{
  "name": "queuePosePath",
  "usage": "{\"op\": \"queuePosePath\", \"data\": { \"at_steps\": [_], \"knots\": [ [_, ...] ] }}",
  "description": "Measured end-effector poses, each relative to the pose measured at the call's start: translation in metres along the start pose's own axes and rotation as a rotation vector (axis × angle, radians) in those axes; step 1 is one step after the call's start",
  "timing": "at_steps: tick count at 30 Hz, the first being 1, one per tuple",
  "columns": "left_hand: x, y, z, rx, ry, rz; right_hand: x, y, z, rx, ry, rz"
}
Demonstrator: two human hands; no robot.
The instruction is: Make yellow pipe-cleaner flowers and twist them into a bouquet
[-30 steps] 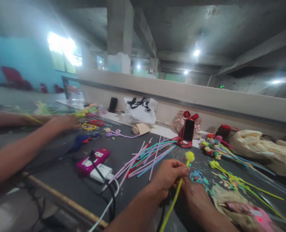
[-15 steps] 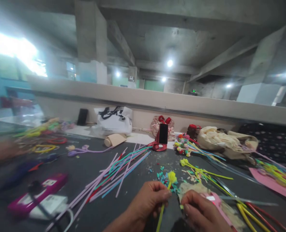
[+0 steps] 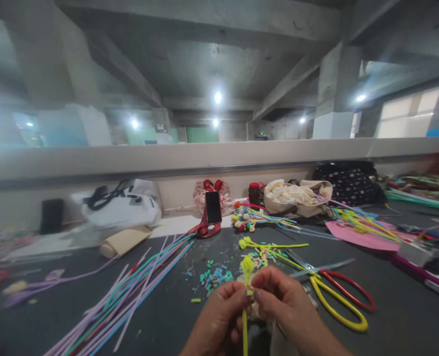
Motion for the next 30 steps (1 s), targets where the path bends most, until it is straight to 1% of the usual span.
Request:
{"op": "queuePosePath", "data": {
  "at_steps": [5, 11, 17, 21, 26, 28, 30],
  "knots": [
    [0.001, 0.002, 0.004, 0.011, -0.024, 0.017, -0.001, 0.003, -0.005, 0.043, 0.008, -0.016],
    [0.006, 0.010, 0.004, -0.048, -0.021, -0.029, -0.003, 0.000, -0.010, 0.085, -0.026, 0.018],
    [0.016, 0.002, -0.005, -0.045, -0.050, -0.049, -0.004, -0.001, -0.016, 0.032, -0.106, 0.074],
    [0.018, -0.002, -0.007, -0.048, -0.032, 0.009, -0.001, -0.002, -0.017, -0.130, -0.127, 0.158],
    [0.016, -0.001, -0.002, -0.030, 0.022, 0.066, 0.000, -0.003, -0.020, -0.394, -0.145, 0.231],
    [0.015, -0.001, 0.000, -0.015, 0.031, 0.083, -0.001, -0.004, -0.022, -0.443, -0.158, 0.238],
    [0.015, -0.002, 0.000, 0.003, 0.025, 0.094, -0.003, -0.003, -0.024, -0.432, -0.172, 0.200]
  ]
}}
Point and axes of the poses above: each hand's wrist, its own x-axis away from the middle knuckle, its own y-axis out of the back of the hand, z = x × y, the point moved 2 cm from there along -x, towards the middle knuckle, and after that the axes turned 13 degrees about z, right-handed, at the moved point
